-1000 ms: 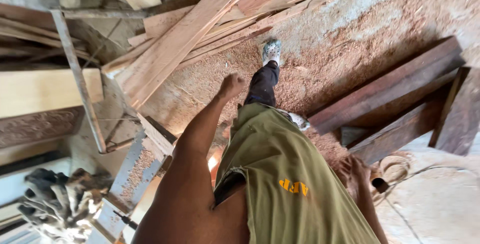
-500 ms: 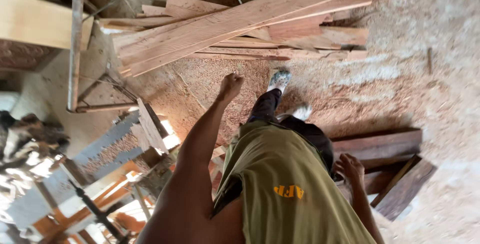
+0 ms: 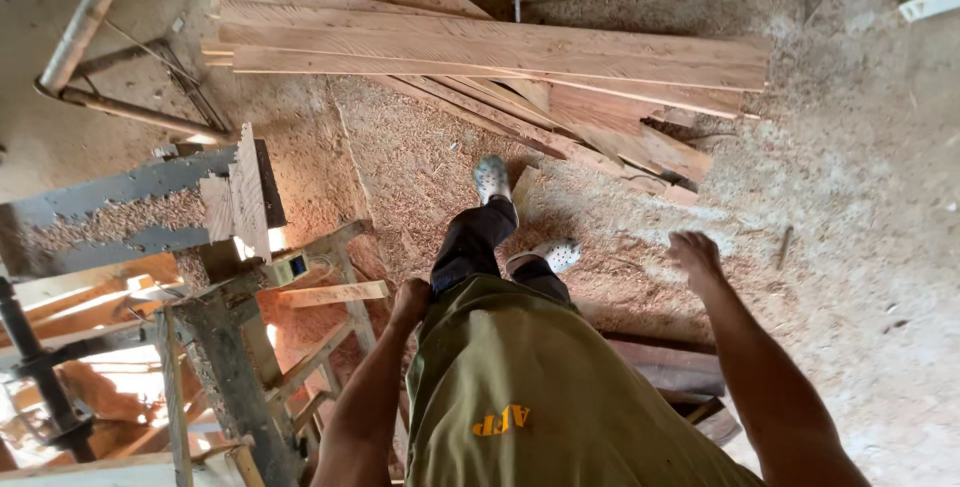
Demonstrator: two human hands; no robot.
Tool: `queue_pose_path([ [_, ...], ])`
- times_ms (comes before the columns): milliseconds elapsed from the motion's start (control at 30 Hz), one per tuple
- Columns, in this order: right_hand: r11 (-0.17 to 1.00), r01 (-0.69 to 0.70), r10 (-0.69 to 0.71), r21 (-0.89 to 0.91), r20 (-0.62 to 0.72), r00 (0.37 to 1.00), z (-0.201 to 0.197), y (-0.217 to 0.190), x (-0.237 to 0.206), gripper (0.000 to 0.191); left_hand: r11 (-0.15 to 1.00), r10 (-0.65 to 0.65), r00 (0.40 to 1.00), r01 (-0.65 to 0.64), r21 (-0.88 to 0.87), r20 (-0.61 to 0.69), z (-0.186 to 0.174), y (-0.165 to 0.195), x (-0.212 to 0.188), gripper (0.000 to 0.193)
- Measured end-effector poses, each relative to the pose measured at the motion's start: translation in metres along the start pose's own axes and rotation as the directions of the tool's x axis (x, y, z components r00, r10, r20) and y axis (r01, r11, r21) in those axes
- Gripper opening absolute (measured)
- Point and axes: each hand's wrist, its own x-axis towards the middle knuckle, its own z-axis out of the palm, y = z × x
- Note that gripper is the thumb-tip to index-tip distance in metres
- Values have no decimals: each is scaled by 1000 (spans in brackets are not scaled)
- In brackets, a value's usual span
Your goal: The person walks to a workbench, picks up a hammer and a metal square, then repeatedly taps a small wooden piece into a slot in a larger board. They use the square to check alignment and fit, then remove the piece and walk away.
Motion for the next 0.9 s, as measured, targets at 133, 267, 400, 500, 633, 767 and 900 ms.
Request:
queue_pose_path([
  [133, 984, 112, -95, -141, 124, 988, 41, -80, 13, 43, 999, 20, 997, -17, 41, -71, -3, -23, -4, 21],
  [267, 882, 272, -206, -384, 204, 957, 76, -154, 15, 42, 527, -416, 870, 467, -710, 264, -36, -58, 19, 24],
  [400, 776, 349, -317, -526, 153, 936, 104, -218, 9, 41, -55, -522, 772, 393, -918, 362, -73, -104, 42, 16],
  [500, 757, 332, -373, -563, 45, 927, 114, -267, 17, 40, -31, -497, 803, 361, -932, 328, -93, -138, 66, 25],
  [633, 551, 458, -589, -698, 65, 806, 120, -347, 49, 50, -84, -555, 778, 300, -950, 295, -116, -177, 103, 21],
  [767, 710, 516, -563, -480, 55, 825, 130, -433, 86, 52, -70, -596, 728, 373, -925, 339, -133, -202, 130, 28],
  [900, 646, 456, -563, -613, 20, 826, 142, -523, 136, 49, -50, -625, 677, 463, -885, 390, -144, -206, 145, 35],
])
